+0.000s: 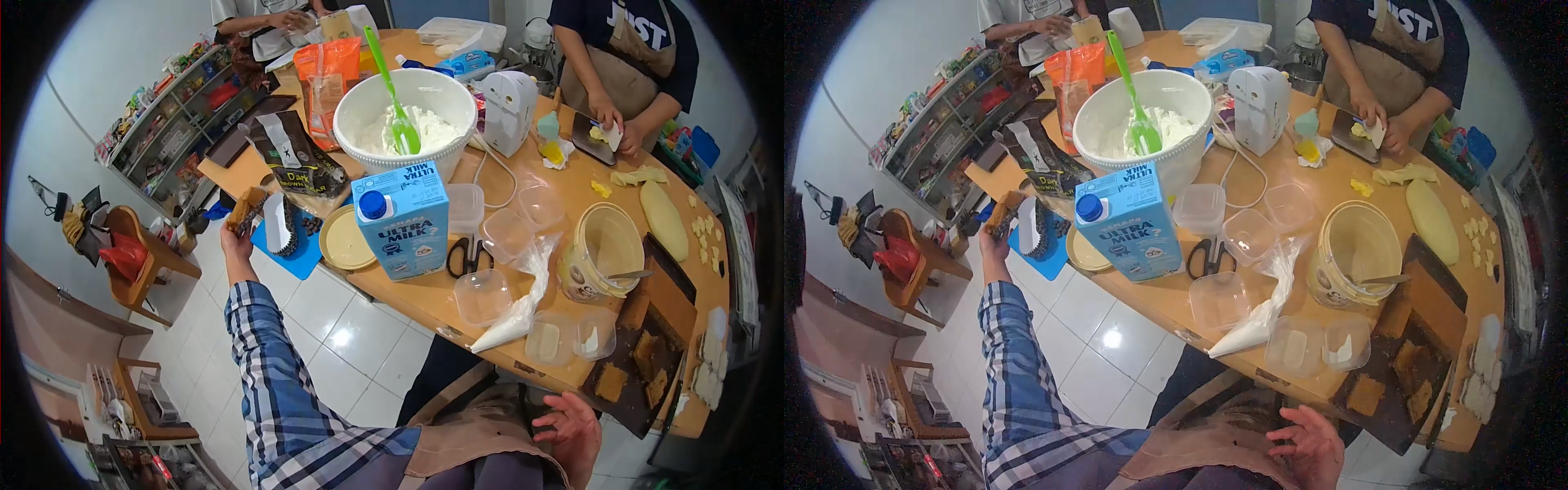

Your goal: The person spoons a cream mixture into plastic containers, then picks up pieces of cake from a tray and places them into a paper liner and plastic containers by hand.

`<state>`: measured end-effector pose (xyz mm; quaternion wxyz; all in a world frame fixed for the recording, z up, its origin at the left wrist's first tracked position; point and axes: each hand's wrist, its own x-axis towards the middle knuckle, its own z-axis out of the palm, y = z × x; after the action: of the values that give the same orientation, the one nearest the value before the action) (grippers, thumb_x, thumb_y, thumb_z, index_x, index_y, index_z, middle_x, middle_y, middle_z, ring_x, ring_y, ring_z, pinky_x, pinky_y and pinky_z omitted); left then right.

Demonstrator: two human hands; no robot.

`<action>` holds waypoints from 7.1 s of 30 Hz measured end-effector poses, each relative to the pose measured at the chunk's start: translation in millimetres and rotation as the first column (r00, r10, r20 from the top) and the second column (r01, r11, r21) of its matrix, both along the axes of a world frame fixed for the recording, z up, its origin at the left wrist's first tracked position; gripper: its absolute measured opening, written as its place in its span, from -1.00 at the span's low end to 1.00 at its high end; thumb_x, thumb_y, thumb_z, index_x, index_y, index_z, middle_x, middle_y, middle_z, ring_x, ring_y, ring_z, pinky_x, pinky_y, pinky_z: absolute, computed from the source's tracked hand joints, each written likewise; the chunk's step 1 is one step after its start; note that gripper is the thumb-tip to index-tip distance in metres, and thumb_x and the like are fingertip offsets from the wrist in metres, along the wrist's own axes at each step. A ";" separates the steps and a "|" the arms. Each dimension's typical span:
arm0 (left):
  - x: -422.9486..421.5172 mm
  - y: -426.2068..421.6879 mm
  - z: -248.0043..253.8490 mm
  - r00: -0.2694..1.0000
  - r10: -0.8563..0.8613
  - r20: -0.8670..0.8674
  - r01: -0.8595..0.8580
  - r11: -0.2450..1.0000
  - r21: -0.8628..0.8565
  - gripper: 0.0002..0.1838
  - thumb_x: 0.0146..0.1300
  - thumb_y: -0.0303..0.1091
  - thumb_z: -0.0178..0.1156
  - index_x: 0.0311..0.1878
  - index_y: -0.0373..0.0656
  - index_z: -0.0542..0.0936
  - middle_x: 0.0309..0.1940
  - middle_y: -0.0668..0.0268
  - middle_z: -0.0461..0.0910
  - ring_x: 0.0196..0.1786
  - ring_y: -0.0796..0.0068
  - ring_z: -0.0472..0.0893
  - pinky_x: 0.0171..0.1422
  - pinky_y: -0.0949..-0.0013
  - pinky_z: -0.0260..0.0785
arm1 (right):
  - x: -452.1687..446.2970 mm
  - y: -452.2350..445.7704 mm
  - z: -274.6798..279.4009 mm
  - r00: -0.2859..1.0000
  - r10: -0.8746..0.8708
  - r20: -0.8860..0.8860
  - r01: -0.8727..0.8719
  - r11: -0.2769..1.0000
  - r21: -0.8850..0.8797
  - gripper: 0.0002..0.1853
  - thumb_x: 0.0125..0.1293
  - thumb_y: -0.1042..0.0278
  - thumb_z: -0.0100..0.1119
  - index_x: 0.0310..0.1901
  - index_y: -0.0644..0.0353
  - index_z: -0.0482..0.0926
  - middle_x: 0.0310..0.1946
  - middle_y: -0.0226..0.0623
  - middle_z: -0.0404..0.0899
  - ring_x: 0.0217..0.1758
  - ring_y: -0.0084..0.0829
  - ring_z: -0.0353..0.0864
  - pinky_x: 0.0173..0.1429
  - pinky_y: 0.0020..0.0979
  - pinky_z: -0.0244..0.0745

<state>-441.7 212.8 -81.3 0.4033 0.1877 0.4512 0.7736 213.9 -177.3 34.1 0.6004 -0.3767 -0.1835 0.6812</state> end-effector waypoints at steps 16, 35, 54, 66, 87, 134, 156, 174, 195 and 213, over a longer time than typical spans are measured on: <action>27.3 -21.9 24.2 0.960 0.107 0.258 -0.081 0.991 -0.106 0.09 0.21 0.34 -0.09 0.43 -0.29 -0.38 0.41 -0.09 -0.01 0.34 -0.12 0.24 0.41 -0.02 0.10 | -2.9 0.7 -14.9 0.961 -0.092 0.261 0.064 0.991 0.114 -0.29 0.29 -0.17 0.03 0.20 0.36 0.31 0.05 0.14 0.45 -0.15 -0.07 0.62 -0.28 -0.19 0.66; 398.8 -257.8 66.4 0.668 -0.741 -0.067 0.629 0.514 0.583 -0.47 0.39 -0.01 -0.15 0.07 -0.35 0.45 -0.02 0.09 0.56 0.07 0.26 0.52 0.31 0.19 0.25 | 35.1 -22.5 -18.8 0.991 -0.048 0.126 0.021 0.978 0.207 -0.60 0.47 0.28 -0.13 0.23 0.32 0.33 0.08 -0.15 0.46 0.00 -0.38 0.55 0.06 -0.40 0.49; 664.8 -328.1 112.4 -0.032 -0.062 -0.998 0.985 0.169 -0.042 -0.46 0.05 -0.18 0.31 0.08 -0.25 0.51 0.24 0.01 0.36 0.32 0.03 0.31 0.40 -0.17 -0.22 | 117.0 -28.5 -21.8 -0.137 -0.653 0.745 0.422 0.642 0.640 -0.89 0.09 0.51 0.23 -0.31 0.27 0.62 -0.40 -0.17 0.63 -0.33 -0.15 0.61 -0.02 -0.28 0.45; 646.0 -335.6 117.4 -0.093 -0.302 -0.949 0.962 0.220 -0.164 -0.42 0.02 -0.55 0.26 0.19 -0.34 0.40 0.25 -0.08 0.33 -0.12 0.22 0.61 0.17 0.20 0.37 | 122.1 -49.1 -18.6 -0.238 -0.562 0.792 0.342 0.715 0.610 -0.87 0.04 0.63 0.27 -0.32 0.27 0.63 -0.30 -0.16 0.62 -0.15 -0.26 0.60 0.04 -0.29 0.46; 586.8 -332.8 111.2 -0.058 -0.349 -0.936 0.927 0.330 -0.180 -0.56 -0.02 -0.57 0.34 0.01 -0.34 0.53 0.06 -0.01 0.50 -0.31 0.40 0.68 -0.21 0.45 0.50 | 121.6 -74.5 -33.4 -0.195 -0.538 0.820 0.357 0.739 0.571 -0.87 0.03 0.54 0.28 -0.33 0.26 0.61 -0.38 -0.19 0.58 -0.21 -0.19 0.57 -0.01 -0.19 0.45; 541.2 -235.6 127.7 0.174 -0.223 -0.959 0.639 0.767 -0.063 -0.65 -0.04 -0.53 0.36 -0.11 -0.31 0.58 -0.05 0.06 0.59 0.01 0.18 0.58 0.08 0.29 0.40 | 183.8 -34.7 -4.8 -0.549 -0.284 0.786 0.198 0.870 0.452 -0.94 0.11 0.58 0.20 -0.34 0.33 0.60 -0.14 -0.12 0.56 -0.03 -0.16 0.52 0.06 -0.27 0.42; 479.6 -222.3 110.2 0.104 -0.236 -0.966 0.503 0.850 -0.154 -0.39 -0.19 -0.44 0.49 0.04 -0.25 0.54 0.07 0.07 0.52 0.12 0.13 0.52 0.17 0.23 0.37 | 112.4 21.4 1.3 -0.440 -0.349 0.827 0.206 0.858 0.471 -0.81 0.02 0.61 0.23 -0.27 0.30 0.61 -0.09 -0.13 0.55 -0.02 -0.12 0.50 0.04 -0.25 0.43; 441.4 -205.8 99.0 -0.023 -0.453 -0.891 0.399 0.813 -0.424 -0.05 -0.29 -0.36 0.52 0.26 -0.33 0.28 0.27 -0.01 0.26 0.32 0.03 0.26 0.39 0.19 0.14 | 106.7 54.8 83.0 -0.416 -0.371 0.831 0.020 0.909 0.416 -0.77 0.07 0.65 0.23 -0.19 0.34 0.57 -0.14 -0.08 0.58 -0.09 -0.16 0.59 -0.02 -0.32 0.49; 434.8 -206.4 98.9 0.029 -0.511 -0.859 0.462 0.769 -0.442 -0.03 -0.27 -0.34 0.53 0.27 -0.36 0.25 0.27 -0.02 0.24 0.35 0.03 0.23 0.41 0.21 0.12 | 103.4 52.4 85.3 -0.436 -0.341 0.833 -0.053 0.934 0.354 -0.74 0.04 0.68 0.23 -0.18 0.36 0.55 -0.15 -0.06 0.56 -0.10 -0.14 0.58 -0.03 -0.29 0.50; 397.2 -216.7 101.3 0.710 0.128 -0.692 0.049 0.972 0.230 -0.81 0.16 -0.57 0.19 -0.14 -0.35 0.51 -0.21 0.19 0.55 -0.10 0.45 0.55 0.05 0.43 0.40 | 111.5 50.7 83.5 -0.397 -0.416 0.818 -0.143 0.908 0.393 -0.80 0.22 0.59 0.14 -0.10 0.38 0.52 -0.11 -0.11 0.51 -0.28 -0.36 0.50 -0.16 -0.42 0.43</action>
<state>-44.5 -3.9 20.0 0.1602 0.5035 0.4811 0.6995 325.4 -126.6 117.6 0.3150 -0.6814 -0.6574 -0.0649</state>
